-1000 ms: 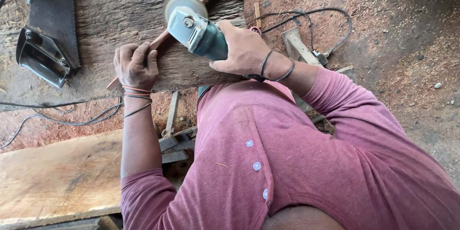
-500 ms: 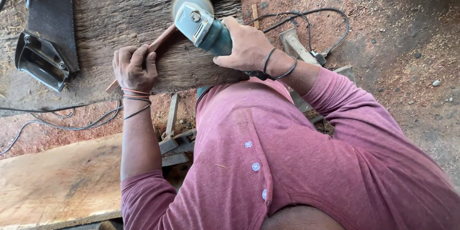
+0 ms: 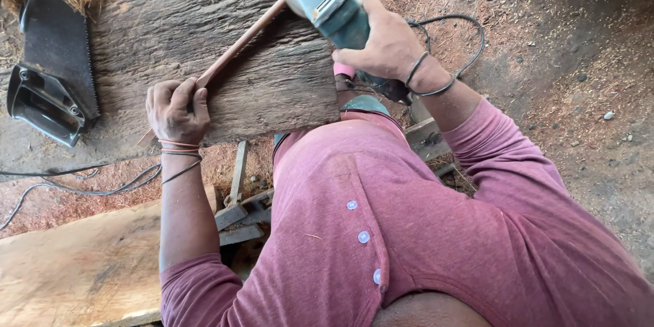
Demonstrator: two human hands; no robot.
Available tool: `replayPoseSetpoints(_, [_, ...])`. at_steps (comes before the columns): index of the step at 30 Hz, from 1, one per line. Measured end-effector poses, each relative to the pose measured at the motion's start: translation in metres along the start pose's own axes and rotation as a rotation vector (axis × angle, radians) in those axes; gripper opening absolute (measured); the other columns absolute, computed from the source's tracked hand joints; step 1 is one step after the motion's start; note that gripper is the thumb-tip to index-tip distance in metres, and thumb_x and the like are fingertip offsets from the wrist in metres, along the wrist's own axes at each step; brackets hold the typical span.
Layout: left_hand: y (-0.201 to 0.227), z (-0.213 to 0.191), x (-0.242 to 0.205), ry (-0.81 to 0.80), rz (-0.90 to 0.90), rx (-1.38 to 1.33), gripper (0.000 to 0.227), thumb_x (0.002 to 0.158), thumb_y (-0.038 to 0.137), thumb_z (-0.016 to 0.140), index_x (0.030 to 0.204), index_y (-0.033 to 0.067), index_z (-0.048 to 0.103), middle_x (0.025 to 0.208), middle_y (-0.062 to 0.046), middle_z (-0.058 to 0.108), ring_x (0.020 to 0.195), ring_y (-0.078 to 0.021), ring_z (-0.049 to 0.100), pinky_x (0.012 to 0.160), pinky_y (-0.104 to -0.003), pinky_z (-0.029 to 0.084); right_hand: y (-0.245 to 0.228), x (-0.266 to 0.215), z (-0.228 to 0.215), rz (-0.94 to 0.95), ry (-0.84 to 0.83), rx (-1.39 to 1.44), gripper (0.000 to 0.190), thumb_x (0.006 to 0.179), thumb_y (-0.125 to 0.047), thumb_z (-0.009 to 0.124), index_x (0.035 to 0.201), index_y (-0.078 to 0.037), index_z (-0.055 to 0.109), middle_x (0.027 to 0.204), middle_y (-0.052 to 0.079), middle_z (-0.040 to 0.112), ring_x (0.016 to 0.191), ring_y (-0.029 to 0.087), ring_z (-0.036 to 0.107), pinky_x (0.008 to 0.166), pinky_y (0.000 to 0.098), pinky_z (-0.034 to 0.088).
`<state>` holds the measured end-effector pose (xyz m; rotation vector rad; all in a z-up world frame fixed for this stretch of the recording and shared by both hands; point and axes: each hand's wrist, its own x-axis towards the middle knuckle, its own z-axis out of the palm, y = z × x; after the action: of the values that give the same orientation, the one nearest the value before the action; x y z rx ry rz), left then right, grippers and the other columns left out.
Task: Grind the edge of a wooden strip using an angle grinder.
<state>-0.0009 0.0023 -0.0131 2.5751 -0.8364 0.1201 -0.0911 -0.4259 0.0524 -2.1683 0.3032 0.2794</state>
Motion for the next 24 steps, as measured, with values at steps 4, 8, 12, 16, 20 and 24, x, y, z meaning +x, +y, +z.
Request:
replayPoseSetpoints(4, [0.002, -0.001, 0.001, 0.008, 0.011, 0.004, 0.021, 0.101, 0.023, 0.081, 0.118, 0.0116, 0.075, 0.109, -0.007, 0.062, 0.104, -0.0301, 0.059, 0.095, -0.044, 0.049, 0.017, 0.002, -0.018, 0.076, 0.033, -0.001, 0.075, 0.075, -0.046, 0.088, 0.126, -0.002, 0.057, 0.109, 0.019, 0.072, 0.101, 0.033, 0.073, 0.092, 0.0411, 0.056])
replayPoseSetpoints(8, [0.0, 0.0, 0.001, 0.018, 0.012, 0.013, 0.02, 0.102, 0.023, 0.082, 0.118, 0.0115, 0.076, 0.108, -0.007, 0.063, 0.102, -0.0297, 0.059, 0.093, -0.043, 0.05, 0.041, 0.005, -0.031, 0.027, 0.091, 0.06, 0.075, 0.077, -0.043, 0.089, 0.131, -0.001, 0.058, 0.114, 0.017, 0.072, 0.106, 0.029, 0.072, 0.096, 0.039, 0.056])
replayPoseSetpoints(12, [0.0, 0.001, 0.002, 0.021, 0.016, 0.021, 0.02, 0.101, 0.023, 0.082, 0.117, 0.0114, 0.077, 0.106, -0.007, 0.063, 0.098, -0.0294, 0.059, 0.09, -0.043, 0.051, 0.067, 0.009, -0.04, -0.001, 0.153, -0.009, 0.072, 0.08, -0.041, 0.092, 0.131, -0.001, 0.06, 0.117, 0.016, 0.071, 0.11, 0.027, 0.07, 0.099, 0.0393, 0.054])
replayPoseSetpoints(16, [0.0, 0.001, 0.002, 0.026, 0.015, 0.01, 0.02, 0.102, 0.023, 0.082, 0.117, 0.0112, 0.077, 0.106, -0.007, 0.063, 0.098, -0.0296, 0.06, 0.09, -0.042, 0.051, 0.064, 0.01, -0.056, 0.053, 0.144, 0.099, 0.07, 0.078, -0.038, 0.09, 0.131, -0.003, 0.06, 0.118, 0.012, 0.07, 0.11, 0.023, 0.07, 0.099, 0.037, 0.056])
replayPoseSetpoints(20, [0.0, 0.0, 0.004, 0.022, 0.018, 0.01, 0.02, 0.101, 0.023, 0.082, 0.116, 0.0109, 0.077, 0.106, -0.007, 0.064, 0.099, -0.03, 0.06, 0.09, -0.043, 0.051, 0.071, 0.013, -0.067, 0.015, 0.173, 0.211, 0.066, 0.083, -0.033, 0.09, 0.133, -0.002, 0.06, 0.122, 0.011, 0.071, 0.111, 0.02, 0.071, 0.1, 0.0345, 0.058])
replayPoseSetpoints(24, [-0.002, 0.002, 0.004, 0.025, 0.033, 0.005, 0.019, 0.101, 0.022, 0.081, 0.116, 0.0103, 0.075, 0.107, -0.008, 0.064, 0.1, -0.0304, 0.06, 0.091, -0.043, 0.051, 0.076, 0.016, -0.077, 0.121, 0.161, 0.378, 0.057, 0.083, -0.029, 0.087, 0.127, -0.003, 0.064, 0.112, 0.008, 0.074, 0.096, 0.016, 0.073, 0.087, 0.0325, 0.062])
